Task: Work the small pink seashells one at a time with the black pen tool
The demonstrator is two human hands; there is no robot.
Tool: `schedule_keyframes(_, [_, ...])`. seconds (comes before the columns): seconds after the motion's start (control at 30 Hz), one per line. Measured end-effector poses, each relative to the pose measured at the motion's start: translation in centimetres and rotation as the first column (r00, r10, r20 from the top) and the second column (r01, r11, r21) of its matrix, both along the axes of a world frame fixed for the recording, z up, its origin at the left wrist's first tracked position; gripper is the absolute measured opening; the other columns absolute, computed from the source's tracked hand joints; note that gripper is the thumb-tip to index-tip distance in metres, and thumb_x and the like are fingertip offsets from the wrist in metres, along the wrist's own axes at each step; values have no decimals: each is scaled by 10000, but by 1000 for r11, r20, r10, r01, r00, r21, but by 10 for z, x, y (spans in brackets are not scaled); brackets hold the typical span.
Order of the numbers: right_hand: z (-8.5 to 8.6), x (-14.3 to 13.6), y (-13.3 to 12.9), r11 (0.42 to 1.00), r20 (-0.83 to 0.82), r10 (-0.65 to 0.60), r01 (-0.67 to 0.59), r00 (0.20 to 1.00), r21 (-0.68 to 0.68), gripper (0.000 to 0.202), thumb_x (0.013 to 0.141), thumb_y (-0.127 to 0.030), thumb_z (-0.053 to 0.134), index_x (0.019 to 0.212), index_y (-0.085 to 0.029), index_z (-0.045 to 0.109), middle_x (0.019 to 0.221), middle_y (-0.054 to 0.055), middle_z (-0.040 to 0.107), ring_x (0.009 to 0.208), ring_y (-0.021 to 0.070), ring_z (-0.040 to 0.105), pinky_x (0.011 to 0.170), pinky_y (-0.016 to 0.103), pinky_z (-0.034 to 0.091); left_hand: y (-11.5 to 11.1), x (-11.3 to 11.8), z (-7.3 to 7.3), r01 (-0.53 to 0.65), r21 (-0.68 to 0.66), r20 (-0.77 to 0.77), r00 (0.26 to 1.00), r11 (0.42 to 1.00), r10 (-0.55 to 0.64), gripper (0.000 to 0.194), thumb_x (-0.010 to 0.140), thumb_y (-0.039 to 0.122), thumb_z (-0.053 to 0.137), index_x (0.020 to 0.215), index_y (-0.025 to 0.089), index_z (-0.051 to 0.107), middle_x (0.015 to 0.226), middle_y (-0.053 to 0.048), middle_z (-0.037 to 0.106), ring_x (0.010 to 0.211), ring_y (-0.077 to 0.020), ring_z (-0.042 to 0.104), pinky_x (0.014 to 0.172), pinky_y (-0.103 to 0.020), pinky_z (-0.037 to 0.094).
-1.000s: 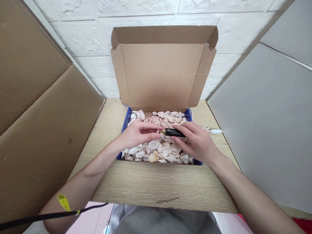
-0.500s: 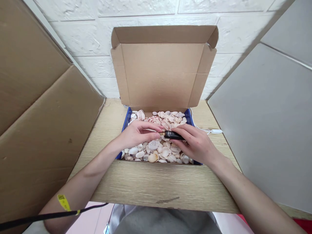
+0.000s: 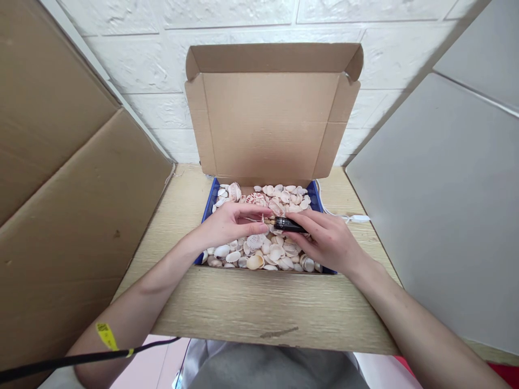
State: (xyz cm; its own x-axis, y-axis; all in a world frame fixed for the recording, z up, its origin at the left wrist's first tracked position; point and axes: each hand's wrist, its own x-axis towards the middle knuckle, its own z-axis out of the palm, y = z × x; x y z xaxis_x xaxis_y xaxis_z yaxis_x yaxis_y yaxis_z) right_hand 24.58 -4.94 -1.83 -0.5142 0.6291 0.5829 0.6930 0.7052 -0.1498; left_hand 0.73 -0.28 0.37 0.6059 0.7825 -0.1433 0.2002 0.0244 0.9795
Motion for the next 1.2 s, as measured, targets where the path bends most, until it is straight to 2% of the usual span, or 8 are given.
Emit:
schedule_keyframes(0.27, [3, -3, -1, 996, -52, -88, 89, 995, 12, 244, 906, -272, 578, 1123, -161, 587, 902, 64, 714, 718, 157, 664, 584, 268, 505, 0, 2, 3, -193, 19, 62, 980, 981, 191, 442, 744, 369, 747, 1131, 169, 666, 1149, -103, 697, 913, -199, 679, 652, -254, 547])
schedule_keyframes(0.37, [3, -3, -1, 994, -67, -105, 105, 992, 1, 244, 903, -274, 581, 1120, -162, 596, 897, 60, 712, 730, 159, 666, 594, 272, 513, 0, 2, 6, -245, 1, 64, 967, 969, 245, 484, 735, 383, 747, 1156, 170, 637, 1167, -114, 683, 812, -169, 670, 474, -186, 444])
schedule_keyframes(0.47, [3, -3, -1, 995, -67, -101, 101, 993, 0, 246, 903, -271, 581, 1123, -162, 593, 899, 58, 712, 727, 154, 664, 594, 267, 514, 0, 2, 8, -232, -10, 30, 972, 973, 232, 429, 761, 396, 716, 1118, 168, 650, 1141, -105, 686, 688, -122, 629, 400, -169, 350])
schedule_keyframes(0.67, [3, -2, 0, 996, -53, -86, 87, 995, 20, 250, 907, -281, 581, 1122, -154, 588, 888, 66, 718, 709, 154, 668, 577, 261, 510, -1, 1, 8, -203, 6, 9, 979, 979, 203, 446, 790, 415, 683, 1147, 148, 662, 1045, -95, 701, 630, -99, 553, 422, -185, 343])
schedule_keyframes(0.97, [3, -2, 0, 998, -58, -68, 69, 996, 13, 273, 916, -288, 564, 1165, -178, 585, 916, 65, 721, 709, 155, 670, 560, 264, 509, 0, -1, 5, -188, 46, -24, 982, 981, 189, 464, 806, 420, 668, 1201, 177, 661, 1054, -86, 726, 583, -99, 576, 435, -198, 390])
schedule_keyframes(1.07, [4, -2, 1, 999, -64, -26, 29, 998, 38, 294, 909, -264, 579, 1190, -179, 565, 928, 69, 719, 753, 165, 667, 615, 281, 524, 1, -2, 1, -109, 87, 1, 994, 990, 109, 426, 812, 406, 671, 1177, 186, 683, 1133, -90, 716, 810, -171, 676, 601, -237, 524])
schedule_keyframes(1.13, [4, -1, 2, 997, -54, -2, 6, 999, 77, 318, 892, -241, 602, 1200, -175, 556, 933, 75, 718, 778, 183, 656, 659, 315, 526, 1, -3, -1, -45, 101, 19, 999, 994, 43, 402, 819, 394, 669, 1156, 177, 696, 1180, -99, 700, 970, -218, 674, 733, -285, 558])
schedule_keyframes(1.2, [4, -1, 3, 994, -43, -13, 17, 999, 111, 329, 880, -232, 616, 1200, -181, 557, 936, 76, 718, 774, 195, 640, 675, 342, 514, 1, -3, -1, -25, 97, 23, 999, 995, 23, 396, 828, 389, 660, 1157, 170, 695, 1185, -108, 698, 995, -230, 673, 762, -305, 564])
